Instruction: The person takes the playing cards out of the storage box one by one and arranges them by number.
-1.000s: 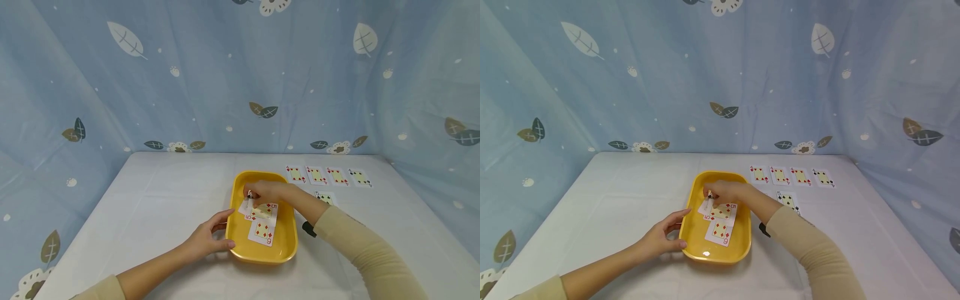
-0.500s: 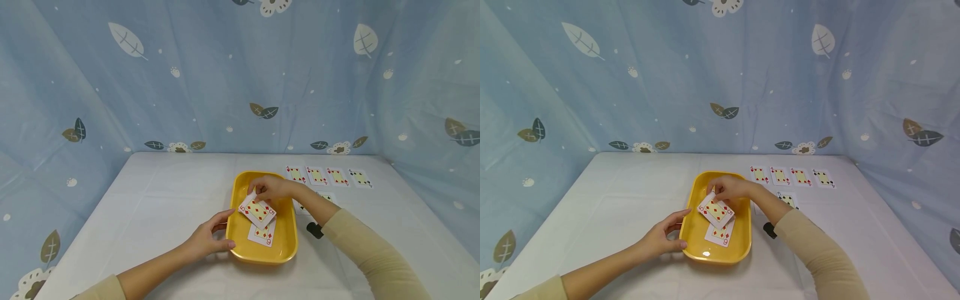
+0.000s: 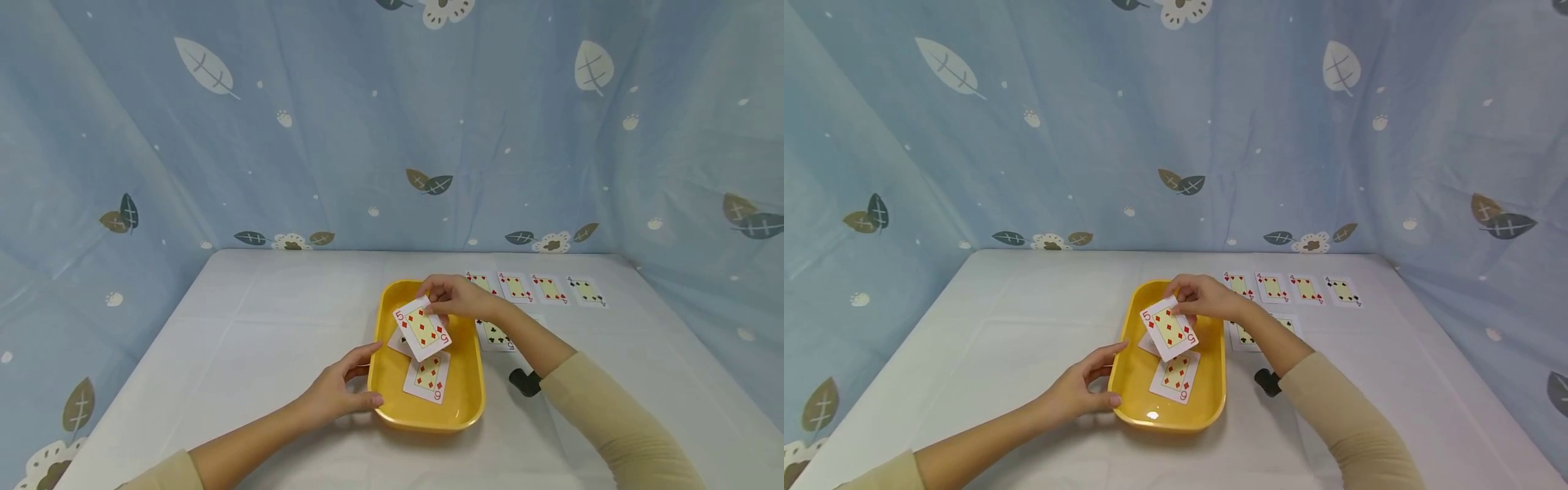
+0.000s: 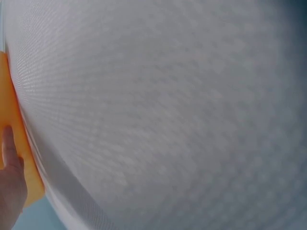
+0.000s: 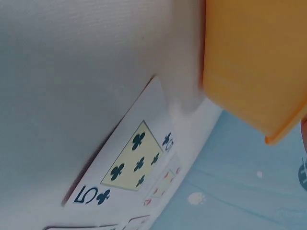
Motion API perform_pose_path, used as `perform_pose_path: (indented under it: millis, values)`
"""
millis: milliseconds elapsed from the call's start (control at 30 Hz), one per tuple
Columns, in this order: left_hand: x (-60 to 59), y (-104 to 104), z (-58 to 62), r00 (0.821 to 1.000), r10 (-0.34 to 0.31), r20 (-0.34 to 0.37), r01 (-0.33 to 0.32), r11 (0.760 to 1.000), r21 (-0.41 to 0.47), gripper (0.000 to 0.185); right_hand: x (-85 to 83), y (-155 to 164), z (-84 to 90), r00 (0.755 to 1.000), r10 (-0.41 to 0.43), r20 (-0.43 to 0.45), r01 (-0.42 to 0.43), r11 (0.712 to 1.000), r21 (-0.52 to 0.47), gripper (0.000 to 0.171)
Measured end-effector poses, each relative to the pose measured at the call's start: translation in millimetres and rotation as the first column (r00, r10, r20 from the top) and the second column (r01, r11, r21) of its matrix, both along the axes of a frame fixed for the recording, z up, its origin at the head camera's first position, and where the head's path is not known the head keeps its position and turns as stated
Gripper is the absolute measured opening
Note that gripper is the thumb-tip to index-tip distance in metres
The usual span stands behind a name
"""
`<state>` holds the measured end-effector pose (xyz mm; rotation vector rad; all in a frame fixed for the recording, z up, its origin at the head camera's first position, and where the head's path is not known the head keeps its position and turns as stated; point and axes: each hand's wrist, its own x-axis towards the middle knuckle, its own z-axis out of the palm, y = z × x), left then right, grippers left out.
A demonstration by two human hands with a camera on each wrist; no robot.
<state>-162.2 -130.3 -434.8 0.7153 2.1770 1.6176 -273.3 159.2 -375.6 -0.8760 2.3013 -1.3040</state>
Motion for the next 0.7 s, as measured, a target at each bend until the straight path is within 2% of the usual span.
perform_pose_path:
  millis: [200,333,567,700]
  values:
    - [0.8,1,0.3,1.000,0.019,0.010,-0.019,1.000,-0.014,0.081,2.9,11,2.0,0.992,-0.114,-0.062,0.105,0.986,-0.127,0.027]
    - [0.6,1,1.1,1.000,0.023,0.008,-0.023,0.999,-0.028,0.082,4.7,20,4.0,0.983,-0.171,-0.061,0.157,0.970,-0.188,0.028]
    - [0.8,2,1.9,1.000,0.027,0.008,-0.027,0.999,-0.037,0.081,11.3,36,9.5,0.966,-0.258,-0.026,0.245,0.940,-0.236,0.032]
    - [0.7,1,1.9,1.000,0.029,0.004,-0.029,0.999,-0.039,0.081,14.7,46,12.4,0.954,-0.295,-0.047,0.277,0.933,-0.230,0.031]
